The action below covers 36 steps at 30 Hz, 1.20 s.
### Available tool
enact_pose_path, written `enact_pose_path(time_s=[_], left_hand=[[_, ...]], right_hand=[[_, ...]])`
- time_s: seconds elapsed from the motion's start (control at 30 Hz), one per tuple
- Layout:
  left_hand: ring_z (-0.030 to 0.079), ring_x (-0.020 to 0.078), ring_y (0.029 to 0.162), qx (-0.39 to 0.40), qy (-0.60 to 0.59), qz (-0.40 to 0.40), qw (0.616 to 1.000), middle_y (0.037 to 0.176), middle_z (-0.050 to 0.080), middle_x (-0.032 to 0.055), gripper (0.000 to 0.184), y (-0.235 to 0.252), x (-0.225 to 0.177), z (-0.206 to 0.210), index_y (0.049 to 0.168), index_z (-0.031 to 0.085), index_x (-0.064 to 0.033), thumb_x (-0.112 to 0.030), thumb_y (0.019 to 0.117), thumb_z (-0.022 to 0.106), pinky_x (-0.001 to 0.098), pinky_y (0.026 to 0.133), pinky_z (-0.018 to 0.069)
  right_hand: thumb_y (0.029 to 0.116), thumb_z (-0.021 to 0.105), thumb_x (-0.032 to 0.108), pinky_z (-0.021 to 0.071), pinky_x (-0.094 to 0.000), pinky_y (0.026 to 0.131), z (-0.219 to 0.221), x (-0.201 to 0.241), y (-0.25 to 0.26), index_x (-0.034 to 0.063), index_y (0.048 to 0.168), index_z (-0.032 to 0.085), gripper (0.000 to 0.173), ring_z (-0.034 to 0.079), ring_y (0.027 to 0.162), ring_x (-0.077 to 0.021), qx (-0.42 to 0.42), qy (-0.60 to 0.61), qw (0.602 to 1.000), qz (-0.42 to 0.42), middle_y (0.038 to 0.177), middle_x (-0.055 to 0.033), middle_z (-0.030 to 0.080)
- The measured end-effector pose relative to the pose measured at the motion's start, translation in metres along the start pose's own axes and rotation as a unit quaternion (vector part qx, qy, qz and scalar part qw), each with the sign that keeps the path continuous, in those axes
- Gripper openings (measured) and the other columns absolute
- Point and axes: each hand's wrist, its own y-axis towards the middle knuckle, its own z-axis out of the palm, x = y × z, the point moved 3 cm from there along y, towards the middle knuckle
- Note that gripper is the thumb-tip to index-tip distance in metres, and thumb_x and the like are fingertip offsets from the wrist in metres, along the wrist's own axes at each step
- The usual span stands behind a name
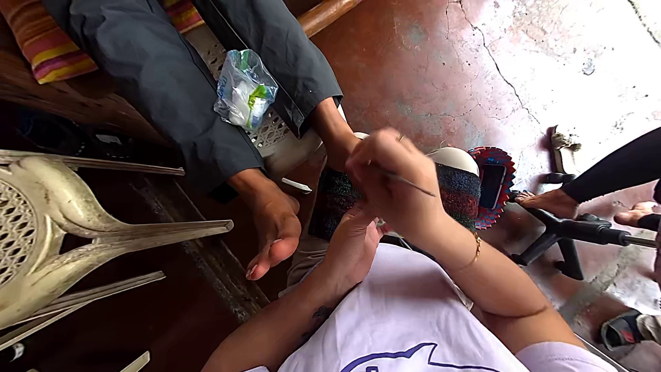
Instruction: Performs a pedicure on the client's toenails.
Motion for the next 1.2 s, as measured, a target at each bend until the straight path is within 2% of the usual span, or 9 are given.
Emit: enact_pose_path(time_s=[0.2, 0.27, 0.37, 0.5, 0.63, 0.8, 0.93, 1.1, 1.2], left_hand=[[0.069, 0.0115, 0.093, 0.020, -0.015, -0.012, 1.000, 0.095, 0.072, 0.0027, 0.024, -0.001, -0.002, -0.002, 0.099, 0.066, -0.0107, -0.007, 0.1054, 0.043, 0.0284, 0.083, 0.0573], [0.069, 0.0137, 0.097, 0.048, -0.034, -0.019, 0.998, 0.098, 0.072, 0.0049, 0.025, 0.003, -0.002, -0.005, 0.097, 0.069, -0.0091, -0.011, 0.1061, 0.046, 0.0302, 0.084, 0.0563], [0.068, 0.0142, 0.094, 0.066, -0.040, -0.018, 0.997, 0.095, 0.071, 0.0056, 0.028, 0.007, 0.001, -0.005, 0.093, 0.069, -0.0078, -0.011, 0.1068, 0.044, 0.0293, 0.083, 0.0567], [0.067, 0.0143, 0.096, 0.080, -0.036, -0.017, 0.996, 0.098, 0.070, 0.0046, 0.024, 0.008, 0.001, -0.008, 0.098, 0.071, -0.0089, -0.012, 0.1053, 0.049, 0.0296, 0.083, 0.0562], [0.070, 0.0125, 0.093, 0.037, -0.028, -0.001, 0.999, 0.095, 0.072, 0.0040, 0.027, 0.002, -0.002, 0.001, 0.098, 0.068, -0.0094, -0.005, 0.1048, 0.042, 0.0287, 0.083, 0.0580], [0.069, 0.0154, 0.099, 0.047, -0.022, -0.023, 0.998, 0.101, 0.073, 0.0047, 0.026, 0.002, -0.001, -0.004, 0.104, 0.069, -0.0110, -0.014, 0.1068, 0.043, 0.0331, 0.086, 0.0566], [0.069, 0.0141, 0.099, 0.064, -0.032, -0.019, 0.997, 0.100, 0.073, 0.0052, 0.025, 0.003, -0.003, -0.003, 0.103, 0.069, -0.0107, -0.013, 0.1058, 0.044, 0.0316, 0.085, 0.0573], [0.066, 0.0144, 0.102, 0.101, -0.046, -0.014, 0.994, 0.098, 0.070, 0.0033, 0.028, 0.007, 0.001, -0.007, 0.090, 0.071, -0.0112, -0.015, 0.1055, 0.049, 0.0296, 0.086, 0.0553], [0.067, 0.0145, 0.098, 0.094, -0.035, -0.013, 0.995, 0.096, 0.070, 0.0023, 0.029, 0.007, 0.000, -0.008, 0.088, 0.071, -0.0121, -0.016, 0.1058, 0.048, 0.0302, 0.086, 0.0553]], right_hand=[[0.0912, 0.065, -0.004, 0.0569, -0.0258, 0.069, -0.012, 0.006, -0.028, -0.0011, 0.094, 0.065, 0.004, 0.065, 0.081, -0.0106, -0.007, 0.097, 0.995, 0.037, 0.092, -0.0078, 0.067], [0.0965, 0.063, 0.001, 0.0581, -0.0248, 0.079, -0.024, 0.010, -0.062, 0.0019, 0.095, 0.065, 0.003, 0.068, 0.094, -0.0148, -0.030, -0.052, 0.997, -0.049, 0.101, -0.0114, 0.069], [0.1003, 0.058, 0.005, 0.0535, -0.0286, 0.072, -0.026, 0.013, -0.100, 0.0060, 0.096, 0.063, 0.006, 0.067, 0.085, -0.0228, 0.007, -0.204, 0.973, -0.112, 0.103, -0.0173, 0.071], [0.0957, 0.063, 0.002, 0.0578, -0.0207, 0.082, -0.043, 0.020, -0.097, 0.0050, 0.097, 0.063, 0.004, 0.068, 0.097, -0.0112, -0.044, -0.028, 0.999, -0.006, 0.104, -0.0093, 0.069], [0.0898, 0.066, -0.004, 0.0592, -0.0229, 0.073, -0.022, 0.010, -0.045, 0.0016, 0.095, 0.063, 0.008, 0.067, 0.085, -0.0078, -0.008, 0.196, 0.979, 0.053, 0.097, -0.0065, 0.069], [0.0886, 0.068, -0.007, 0.0578, -0.0265, 0.074, -0.012, 0.003, 0.001, -0.0051, 0.086, 0.064, 0.005, 0.067, 0.086, -0.0161, -0.089, 0.072, 0.993, -0.022, 0.093, -0.0153, 0.068], [0.0888, 0.069, -0.003, 0.0592, -0.0292, 0.074, -0.017, -0.001, -0.041, -0.0005, 0.088, 0.065, 0.005, 0.068, 0.087, -0.0146, -0.060, 0.083, 0.994, 0.034, 0.094, -0.0100, 0.070], [0.0954, 0.064, 0.002, 0.0569, -0.0250, 0.081, -0.025, 0.003, -0.101, 0.0031, 0.087, 0.066, 0.008, 0.071, 0.095, -0.0176, -0.052, -0.135, 0.988, -0.050, 0.099, -0.0148, 0.074], [0.0930, 0.066, -0.001, 0.0578, -0.0204, 0.079, -0.030, 0.007, -0.107, 0.0024, 0.088, 0.062, 0.007, 0.070, 0.093, -0.0120, -0.081, -0.041, 0.996, 0.000, 0.098, -0.0119, 0.072]])
